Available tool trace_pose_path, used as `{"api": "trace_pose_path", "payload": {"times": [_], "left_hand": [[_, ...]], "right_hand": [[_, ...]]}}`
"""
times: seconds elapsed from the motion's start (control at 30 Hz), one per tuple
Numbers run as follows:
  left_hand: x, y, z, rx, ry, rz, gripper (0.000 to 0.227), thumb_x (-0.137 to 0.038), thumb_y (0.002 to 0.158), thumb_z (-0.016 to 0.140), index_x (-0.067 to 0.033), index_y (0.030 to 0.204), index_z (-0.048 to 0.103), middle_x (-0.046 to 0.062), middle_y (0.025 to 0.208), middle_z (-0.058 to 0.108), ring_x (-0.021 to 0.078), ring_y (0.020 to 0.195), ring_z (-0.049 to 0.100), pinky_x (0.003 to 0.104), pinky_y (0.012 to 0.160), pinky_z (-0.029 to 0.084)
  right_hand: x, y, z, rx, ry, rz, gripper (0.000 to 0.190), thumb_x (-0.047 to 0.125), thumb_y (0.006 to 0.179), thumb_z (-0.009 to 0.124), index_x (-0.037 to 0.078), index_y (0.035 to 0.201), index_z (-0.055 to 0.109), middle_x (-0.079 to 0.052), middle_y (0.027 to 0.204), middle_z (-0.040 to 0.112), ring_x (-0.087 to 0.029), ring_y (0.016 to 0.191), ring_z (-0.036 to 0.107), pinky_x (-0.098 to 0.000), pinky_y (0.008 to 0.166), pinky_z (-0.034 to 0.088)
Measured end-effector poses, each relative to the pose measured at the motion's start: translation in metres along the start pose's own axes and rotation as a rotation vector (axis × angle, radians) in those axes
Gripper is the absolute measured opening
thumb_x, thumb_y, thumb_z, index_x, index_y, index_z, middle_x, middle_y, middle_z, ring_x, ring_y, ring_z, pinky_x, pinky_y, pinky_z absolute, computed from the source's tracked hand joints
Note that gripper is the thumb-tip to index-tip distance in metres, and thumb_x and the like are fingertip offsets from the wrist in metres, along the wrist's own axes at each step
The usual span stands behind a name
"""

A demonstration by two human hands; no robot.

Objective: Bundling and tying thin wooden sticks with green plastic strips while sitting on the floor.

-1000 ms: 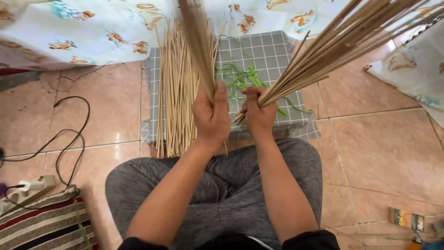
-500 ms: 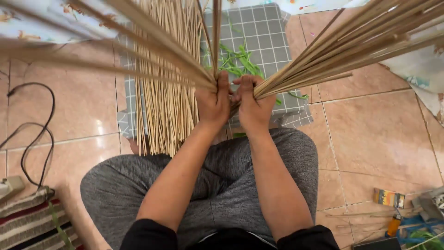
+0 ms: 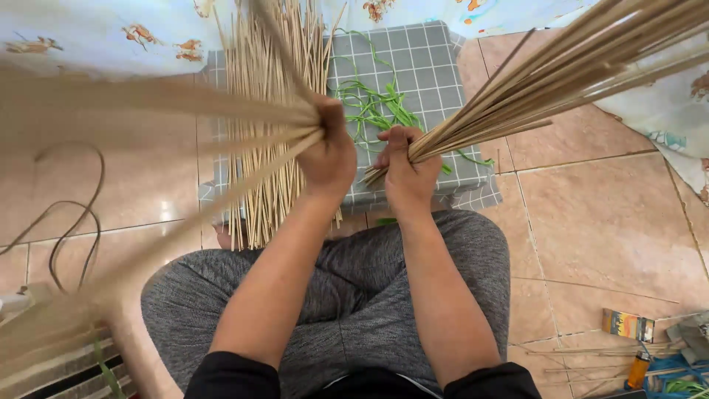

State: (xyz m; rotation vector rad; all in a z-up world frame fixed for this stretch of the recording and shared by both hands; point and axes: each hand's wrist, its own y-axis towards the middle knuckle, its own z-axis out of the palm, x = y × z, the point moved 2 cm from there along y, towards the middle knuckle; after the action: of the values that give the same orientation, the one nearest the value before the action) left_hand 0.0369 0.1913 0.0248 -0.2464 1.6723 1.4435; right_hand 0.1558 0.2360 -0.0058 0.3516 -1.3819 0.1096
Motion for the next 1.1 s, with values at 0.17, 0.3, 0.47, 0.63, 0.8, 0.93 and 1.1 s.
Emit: {"api": "trace_pose_path", "payload": {"times": [0.17,0.3,0.47,0.63,0.8,0.93,1.1], "left_hand": [[0.01,-0.031,0.002,0.207,0.108,-0.298,0.04,-0.029,0.107,0.055,-0.0062,0.076,0.061,0.011,0.056,0.063,0.0259,0.053,0.066,0.038,0.052,0.047],[0.004,-0.026,0.002,0.14,0.042,-0.342,0.044,-0.027,0.11,0.049,-0.0132,0.069,0.06,0.002,0.049,0.059,0.0155,0.042,0.056,0.029,0.047,0.043],[-0.008,-0.013,0.006,0.02,0.039,-0.24,0.037,-0.031,0.109,0.051,-0.0168,0.075,0.055,0.003,0.053,0.059,0.0117,0.049,0.057,0.026,0.051,0.043],[-0.001,-0.026,0.003,0.054,0.06,-0.235,0.041,-0.03,0.111,0.049,-0.016,0.072,0.051,0.0,0.052,0.053,0.0102,0.045,0.048,0.018,0.054,0.036],[0.017,-0.033,0.001,0.22,0.139,-0.441,0.056,-0.048,0.11,0.046,-0.0156,0.068,0.063,0.006,0.057,0.065,0.0214,0.05,0.061,0.035,0.052,0.046],[0.023,-0.034,0.004,0.238,0.085,-0.471,0.053,-0.045,0.11,0.05,-0.0152,0.071,0.068,0.004,0.057,0.066,0.0134,0.046,0.057,0.03,0.048,0.044],[0.022,-0.036,0.006,0.266,0.025,-0.508,0.053,-0.04,0.107,0.057,-0.0156,0.06,0.053,0.004,0.047,0.057,0.0075,0.045,0.046,0.027,0.046,0.036]], "right_hand": [[-0.003,0.004,-0.003,-0.011,0.008,0.001,0.039,0.037,0.108,0.059,0.004,0.092,0.071,-0.005,0.057,0.057,-0.017,0.059,0.065,-0.0353,0.065,0.059],[0.006,0.004,-0.001,0.008,0.031,-0.011,0.036,0.033,0.109,0.057,0.004,0.093,0.071,-0.004,0.059,0.058,-0.016,0.059,0.066,-0.0351,0.064,0.059],[0.012,0.003,0.001,-0.001,0.003,-0.003,0.038,0.038,0.107,0.059,0.006,0.091,0.071,-0.004,0.057,0.057,-0.015,0.059,0.066,-0.0339,0.065,0.058],[0.014,0.002,-0.001,-0.002,-0.005,-0.006,0.04,0.042,0.106,0.06,0.007,0.092,0.072,-0.004,0.057,0.057,-0.014,0.059,0.066,-0.0315,0.065,0.057],[0.013,0.003,0.001,-0.016,0.01,-0.004,0.034,0.034,0.107,0.061,0.007,0.09,0.072,-0.005,0.055,0.057,-0.015,0.056,0.064,-0.033,0.063,0.056],[0.0,0.006,-0.002,-0.018,0.028,-0.019,0.037,0.038,0.108,0.061,0.006,0.092,0.073,-0.005,0.056,0.059,-0.015,0.058,0.066,-0.0337,0.064,0.056],[-0.003,0.006,-0.001,-0.03,0.03,0.006,0.034,0.033,0.106,0.063,0.004,0.092,0.074,-0.006,0.054,0.057,-0.016,0.055,0.062,-0.0335,0.061,0.055]]}}
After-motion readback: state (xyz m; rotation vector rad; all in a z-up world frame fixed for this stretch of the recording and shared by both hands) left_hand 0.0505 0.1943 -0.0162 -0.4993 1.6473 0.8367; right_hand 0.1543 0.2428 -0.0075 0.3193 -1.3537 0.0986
